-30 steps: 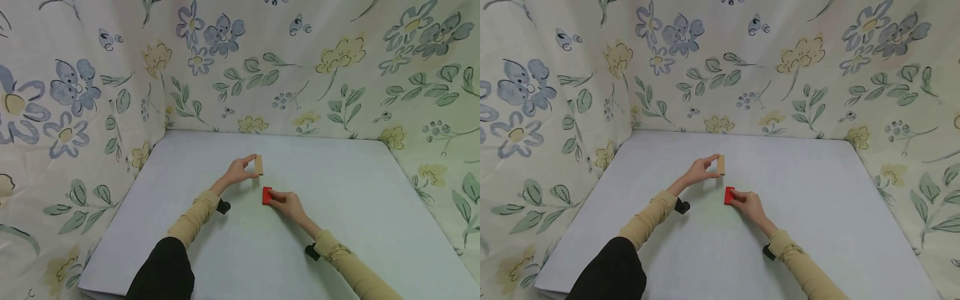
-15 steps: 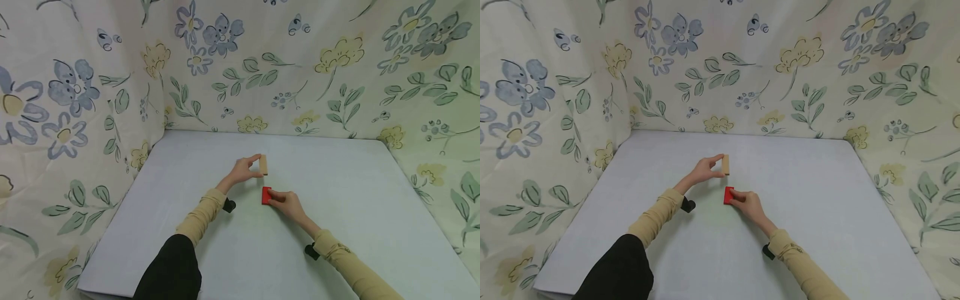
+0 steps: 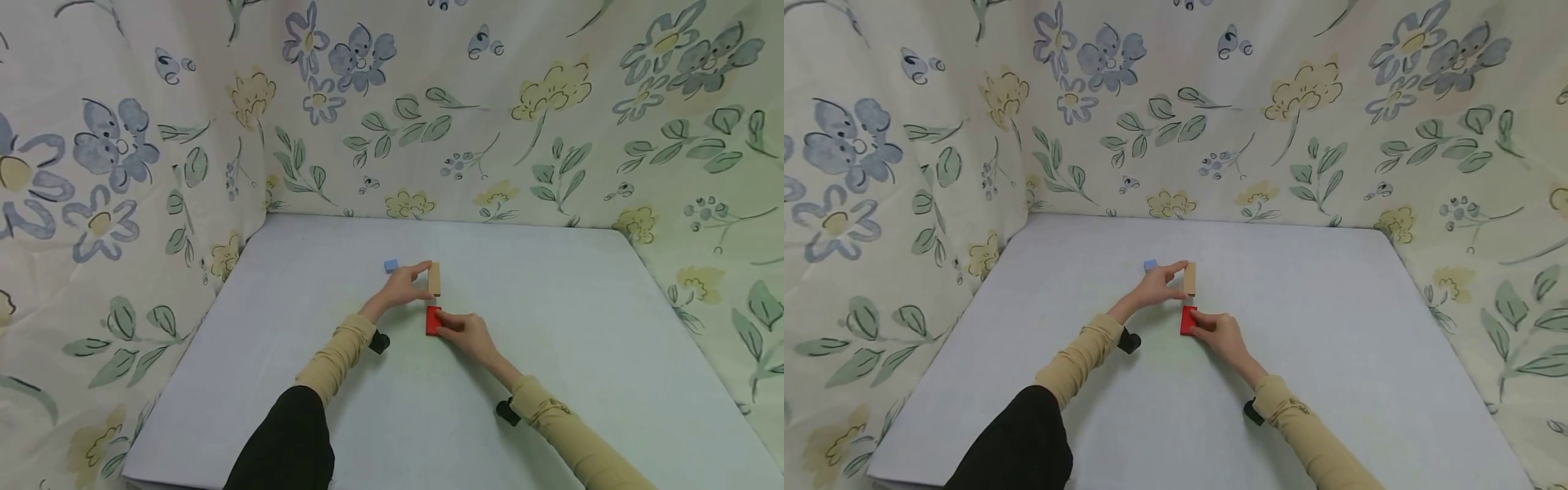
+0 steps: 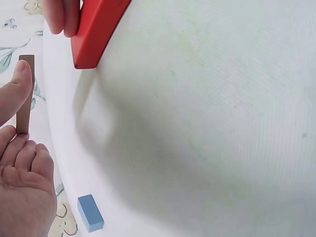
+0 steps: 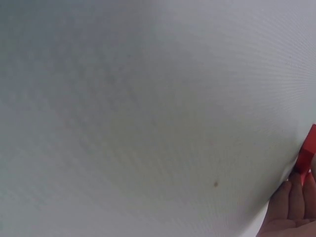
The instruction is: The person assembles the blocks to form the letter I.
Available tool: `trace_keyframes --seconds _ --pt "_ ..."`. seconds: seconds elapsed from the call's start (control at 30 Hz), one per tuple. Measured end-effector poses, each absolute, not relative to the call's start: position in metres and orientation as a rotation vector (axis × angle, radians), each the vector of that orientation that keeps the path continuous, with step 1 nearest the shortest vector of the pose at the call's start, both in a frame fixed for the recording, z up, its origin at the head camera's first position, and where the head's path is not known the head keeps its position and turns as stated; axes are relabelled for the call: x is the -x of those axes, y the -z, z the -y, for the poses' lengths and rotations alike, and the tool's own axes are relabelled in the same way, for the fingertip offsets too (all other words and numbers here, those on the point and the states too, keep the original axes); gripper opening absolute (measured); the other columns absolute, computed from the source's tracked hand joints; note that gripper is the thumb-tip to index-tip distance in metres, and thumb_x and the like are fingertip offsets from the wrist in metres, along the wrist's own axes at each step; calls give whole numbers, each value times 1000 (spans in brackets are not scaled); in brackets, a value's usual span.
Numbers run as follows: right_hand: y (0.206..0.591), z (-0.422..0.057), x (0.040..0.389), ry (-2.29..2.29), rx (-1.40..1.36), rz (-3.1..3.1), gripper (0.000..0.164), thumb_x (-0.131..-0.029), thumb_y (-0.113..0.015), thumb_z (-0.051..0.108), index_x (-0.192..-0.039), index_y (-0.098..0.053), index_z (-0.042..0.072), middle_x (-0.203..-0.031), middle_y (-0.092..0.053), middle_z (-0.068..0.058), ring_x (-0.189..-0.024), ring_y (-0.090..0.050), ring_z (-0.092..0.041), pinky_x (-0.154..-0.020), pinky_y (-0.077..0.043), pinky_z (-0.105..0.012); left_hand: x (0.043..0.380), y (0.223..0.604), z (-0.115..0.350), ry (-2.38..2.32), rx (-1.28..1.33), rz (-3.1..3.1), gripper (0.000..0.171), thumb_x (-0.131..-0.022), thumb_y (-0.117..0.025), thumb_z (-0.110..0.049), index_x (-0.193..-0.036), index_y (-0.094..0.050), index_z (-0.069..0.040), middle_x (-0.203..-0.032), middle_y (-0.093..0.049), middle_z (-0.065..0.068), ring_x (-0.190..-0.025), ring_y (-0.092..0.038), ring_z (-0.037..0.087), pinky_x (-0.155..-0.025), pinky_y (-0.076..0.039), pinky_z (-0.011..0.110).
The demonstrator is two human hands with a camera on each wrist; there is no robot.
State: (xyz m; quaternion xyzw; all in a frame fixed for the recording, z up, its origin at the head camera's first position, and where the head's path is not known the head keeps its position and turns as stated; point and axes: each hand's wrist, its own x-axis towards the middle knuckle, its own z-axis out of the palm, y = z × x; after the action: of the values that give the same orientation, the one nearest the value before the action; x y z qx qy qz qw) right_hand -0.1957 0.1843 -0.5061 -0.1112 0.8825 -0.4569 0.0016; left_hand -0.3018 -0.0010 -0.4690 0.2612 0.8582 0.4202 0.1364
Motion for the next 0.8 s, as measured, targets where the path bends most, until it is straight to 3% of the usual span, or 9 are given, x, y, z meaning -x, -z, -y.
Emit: trace_keyframes --seconds 0.37,0.8 --pt "507 -185 196 1436 360 -2782 38 -84 -71 14 -120 -64 4 -119 -64 -14 -114 -60 -29 -92 -51 -46 297 476 -3 -1177 -697 -2479 78 -81 -75 -18 -147 -35 -11 -154 -33 4 -136 -40 28 -110 -38 37" --pt "509 -185 196 1465 363 -2768 38 -84 -71 13 -120 -64 4 -119 -64 -14 -115 -60 -29 -95 -49 -46 297 486 -5 -1151 -756 -2522 76 -82 -74 -20 -146 -36 -6 -152 -35 9 -135 -42 27 -109 -39 36"
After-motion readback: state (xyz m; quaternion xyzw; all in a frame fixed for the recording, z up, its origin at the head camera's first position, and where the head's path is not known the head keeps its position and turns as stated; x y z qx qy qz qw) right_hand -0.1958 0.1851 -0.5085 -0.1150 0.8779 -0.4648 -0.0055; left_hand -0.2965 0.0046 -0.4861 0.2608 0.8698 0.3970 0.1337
